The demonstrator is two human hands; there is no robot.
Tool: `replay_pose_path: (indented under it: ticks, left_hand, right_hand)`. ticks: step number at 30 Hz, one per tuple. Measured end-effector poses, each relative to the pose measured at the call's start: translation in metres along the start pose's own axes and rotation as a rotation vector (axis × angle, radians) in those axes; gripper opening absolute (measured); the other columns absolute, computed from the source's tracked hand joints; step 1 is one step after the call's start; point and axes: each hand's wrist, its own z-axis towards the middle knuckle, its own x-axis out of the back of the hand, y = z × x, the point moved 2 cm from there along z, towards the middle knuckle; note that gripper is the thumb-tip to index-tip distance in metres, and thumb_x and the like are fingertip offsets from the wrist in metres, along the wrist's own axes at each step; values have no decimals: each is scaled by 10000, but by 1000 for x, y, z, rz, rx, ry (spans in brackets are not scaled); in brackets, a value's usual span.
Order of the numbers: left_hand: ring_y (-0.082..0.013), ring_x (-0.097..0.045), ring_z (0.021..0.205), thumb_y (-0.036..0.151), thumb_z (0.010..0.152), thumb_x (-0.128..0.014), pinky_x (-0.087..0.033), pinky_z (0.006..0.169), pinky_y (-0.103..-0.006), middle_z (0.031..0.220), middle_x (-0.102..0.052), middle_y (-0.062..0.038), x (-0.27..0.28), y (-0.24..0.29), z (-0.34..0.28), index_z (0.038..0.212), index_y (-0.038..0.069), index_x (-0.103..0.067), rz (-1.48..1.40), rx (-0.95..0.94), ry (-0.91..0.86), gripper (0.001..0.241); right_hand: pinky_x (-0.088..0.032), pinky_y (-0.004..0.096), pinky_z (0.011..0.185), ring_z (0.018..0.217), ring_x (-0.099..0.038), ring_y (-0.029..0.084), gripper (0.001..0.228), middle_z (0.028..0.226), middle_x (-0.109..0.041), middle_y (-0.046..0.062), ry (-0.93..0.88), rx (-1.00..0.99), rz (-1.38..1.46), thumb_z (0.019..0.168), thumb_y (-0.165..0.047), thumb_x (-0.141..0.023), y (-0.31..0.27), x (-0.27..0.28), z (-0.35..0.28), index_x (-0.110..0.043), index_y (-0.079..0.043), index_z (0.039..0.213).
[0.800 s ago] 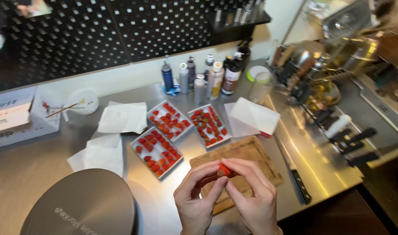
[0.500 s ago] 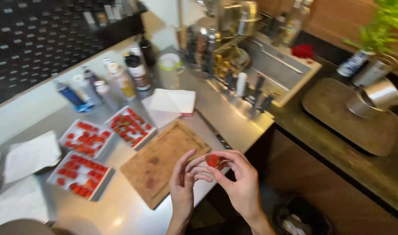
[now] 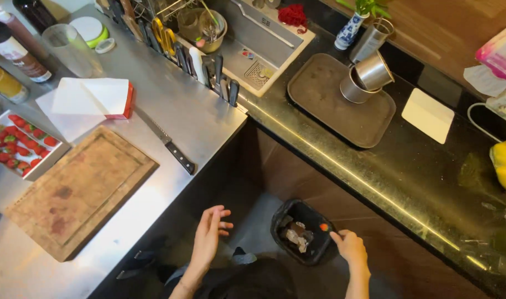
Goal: Cutting strawberries on a cutting board.
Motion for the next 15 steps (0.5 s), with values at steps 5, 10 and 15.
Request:
replay_pose_path:
  ticks: [5,10,15]
  left_hand:
    - [-165,-696,823,352,1078,-422,-555,738,-294,1043,-751,-119,53,35,27,1213,16,-645,-20,-246,215,425]
    - [-192,-683,868,299,1081,-508,-544,794,-304,989,-764,-127,164,100,32,1124,-9,-706,145,-440,595,369]
    - [-329,-642,1065,204,962,-681,-508,924,-407,1151,-641,-187,305,133,47,1189,-24,-652,510,-594,1015,323]
  right_hand:
    - [-561,429,943,1042,-756,309,480,1223,-756,159,119,-21,322,1004,-394,-634,-61,86,26,-651,-101,1385]
    - [-552,343,853,1026,-707,226,373,1209,-715,164,36,533,844,1090,-250,-552,-265,91,-8,-623,4,1353]
    - [-566,319,814,970,-727,206,325,1153,-750,165,-311,897,873,1088,-183,-498,-446,0,-83,-648,18,1296]
